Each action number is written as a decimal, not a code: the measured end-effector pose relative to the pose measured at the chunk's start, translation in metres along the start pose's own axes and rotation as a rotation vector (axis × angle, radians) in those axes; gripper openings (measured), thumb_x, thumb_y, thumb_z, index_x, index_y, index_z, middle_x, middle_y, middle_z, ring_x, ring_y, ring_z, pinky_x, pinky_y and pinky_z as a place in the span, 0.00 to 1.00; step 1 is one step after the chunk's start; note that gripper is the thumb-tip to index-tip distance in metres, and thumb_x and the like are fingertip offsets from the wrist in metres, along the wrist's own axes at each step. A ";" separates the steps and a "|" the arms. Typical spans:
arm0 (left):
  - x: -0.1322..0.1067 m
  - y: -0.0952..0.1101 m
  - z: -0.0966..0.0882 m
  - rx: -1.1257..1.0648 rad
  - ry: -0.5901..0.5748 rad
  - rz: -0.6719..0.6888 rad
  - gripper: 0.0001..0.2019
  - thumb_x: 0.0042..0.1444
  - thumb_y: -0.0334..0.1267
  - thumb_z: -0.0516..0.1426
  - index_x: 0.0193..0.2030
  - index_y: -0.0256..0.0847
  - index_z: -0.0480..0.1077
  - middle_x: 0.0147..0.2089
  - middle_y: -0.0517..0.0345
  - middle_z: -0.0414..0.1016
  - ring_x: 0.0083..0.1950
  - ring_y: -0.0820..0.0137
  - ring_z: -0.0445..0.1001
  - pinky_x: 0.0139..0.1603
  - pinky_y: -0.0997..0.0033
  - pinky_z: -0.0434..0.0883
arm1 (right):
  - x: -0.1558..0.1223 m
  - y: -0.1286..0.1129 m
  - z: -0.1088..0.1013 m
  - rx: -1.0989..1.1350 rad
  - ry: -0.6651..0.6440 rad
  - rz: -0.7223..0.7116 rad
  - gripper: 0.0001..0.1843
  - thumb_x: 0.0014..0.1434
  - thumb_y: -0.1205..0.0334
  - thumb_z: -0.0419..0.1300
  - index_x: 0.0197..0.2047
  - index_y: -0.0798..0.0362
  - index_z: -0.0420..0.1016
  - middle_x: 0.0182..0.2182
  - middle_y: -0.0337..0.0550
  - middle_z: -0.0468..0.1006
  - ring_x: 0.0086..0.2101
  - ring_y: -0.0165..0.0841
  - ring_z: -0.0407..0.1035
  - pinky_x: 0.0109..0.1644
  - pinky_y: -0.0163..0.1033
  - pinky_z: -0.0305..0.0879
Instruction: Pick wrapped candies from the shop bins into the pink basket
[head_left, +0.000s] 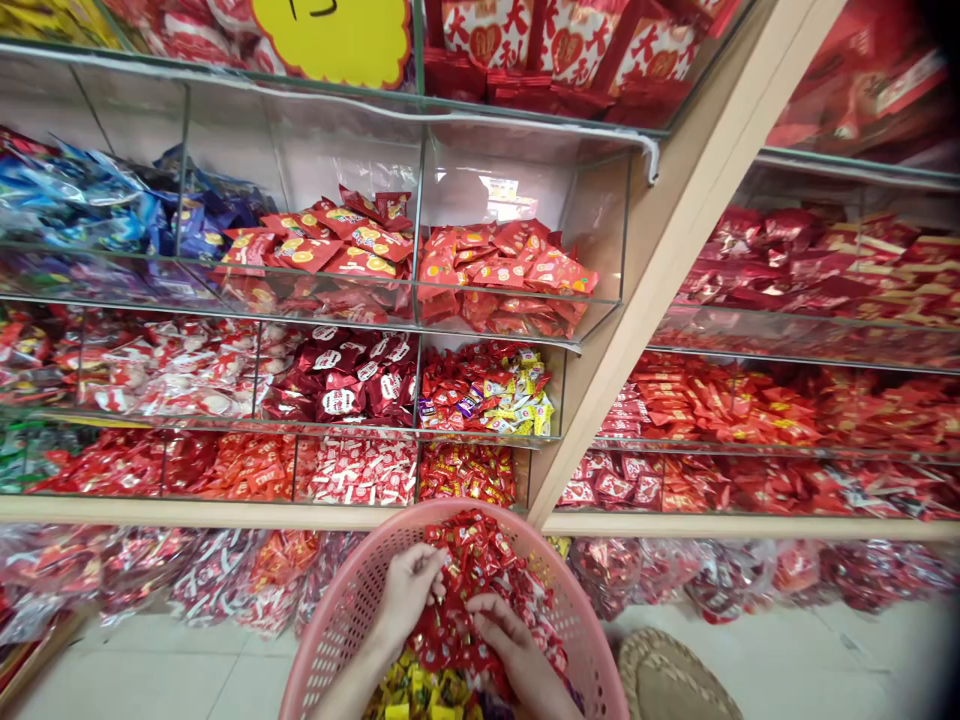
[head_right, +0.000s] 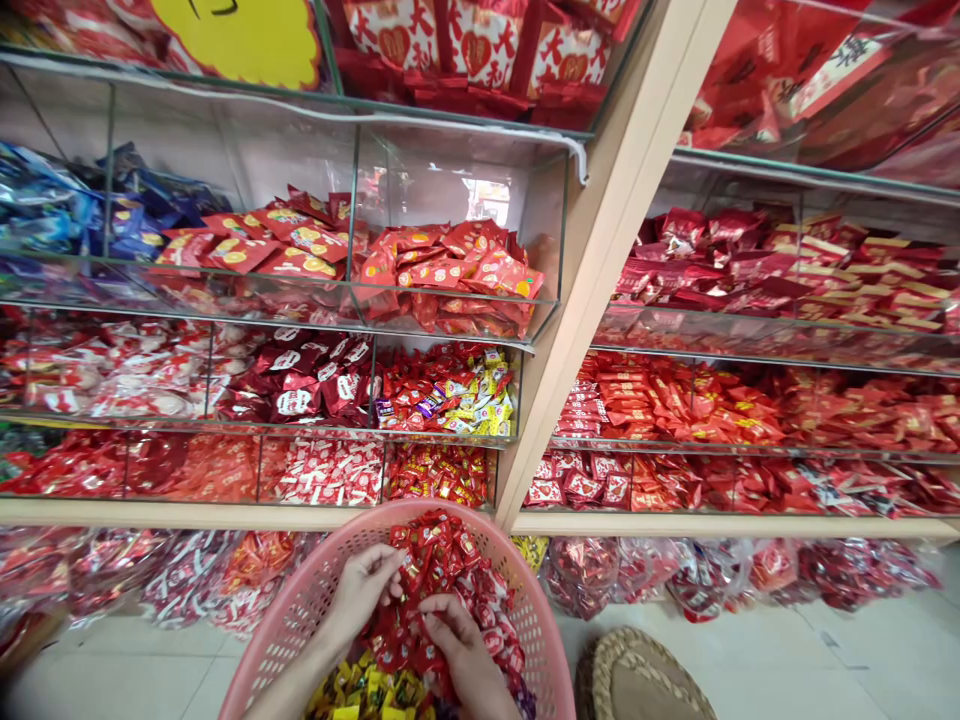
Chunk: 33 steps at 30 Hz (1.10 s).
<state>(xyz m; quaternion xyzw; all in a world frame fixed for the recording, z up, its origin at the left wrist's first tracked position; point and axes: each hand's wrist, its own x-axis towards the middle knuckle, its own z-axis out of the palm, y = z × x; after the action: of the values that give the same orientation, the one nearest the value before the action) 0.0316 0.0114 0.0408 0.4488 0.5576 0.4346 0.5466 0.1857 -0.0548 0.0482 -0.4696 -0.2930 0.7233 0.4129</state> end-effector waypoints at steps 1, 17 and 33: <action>0.002 0.000 0.002 0.014 -0.025 -0.002 0.20 0.44 0.56 0.58 0.24 0.38 0.65 0.18 0.67 0.66 0.19 0.76 0.67 0.19 0.78 0.60 | 0.001 0.000 -0.002 0.009 0.002 0.000 0.18 0.43 0.46 0.65 0.35 0.47 0.70 0.27 0.34 0.70 0.21 0.24 0.56 0.21 0.28 0.45; 0.016 -0.017 0.008 -0.039 -0.008 -0.014 0.19 0.41 0.54 0.58 0.26 0.38 0.66 0.20 0.64 0.69 0.21 0.74 0.71 0.18 0.78 0.62 | 0.006 0.002 -0.007 0.270 0.032 -0.019 0.16 0.45 0.53 0.67 0.34 0.47 0.67 0.25 0.30 0.69 0.17 0.19 0.52 0.21 0.27 0.43; 0.009 -0.024 0.007 -0.202 0.019 -0.055 0.17 0.40 0.47 0.61 0.33 0.39 0.66 0.23 0.63 0.72 0.25 0.74 0.74 0.26 0.76 0.68 | 0.016 -0.009 -0.005 0.255 0.035 -0.061 0.15 0.51 0.52 0.62 0.41 0.42 0.64 0.24 0.29 0.67 0.17 0.20 0.52 0.19 0.27 0.46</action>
<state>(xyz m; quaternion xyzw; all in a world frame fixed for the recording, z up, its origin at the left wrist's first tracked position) 0.0380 0.0154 0.0154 0.3720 0.5282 0.4775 0.5955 0.1894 -0.0367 0.0466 -0.4167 -0.2054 0.7335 0.4961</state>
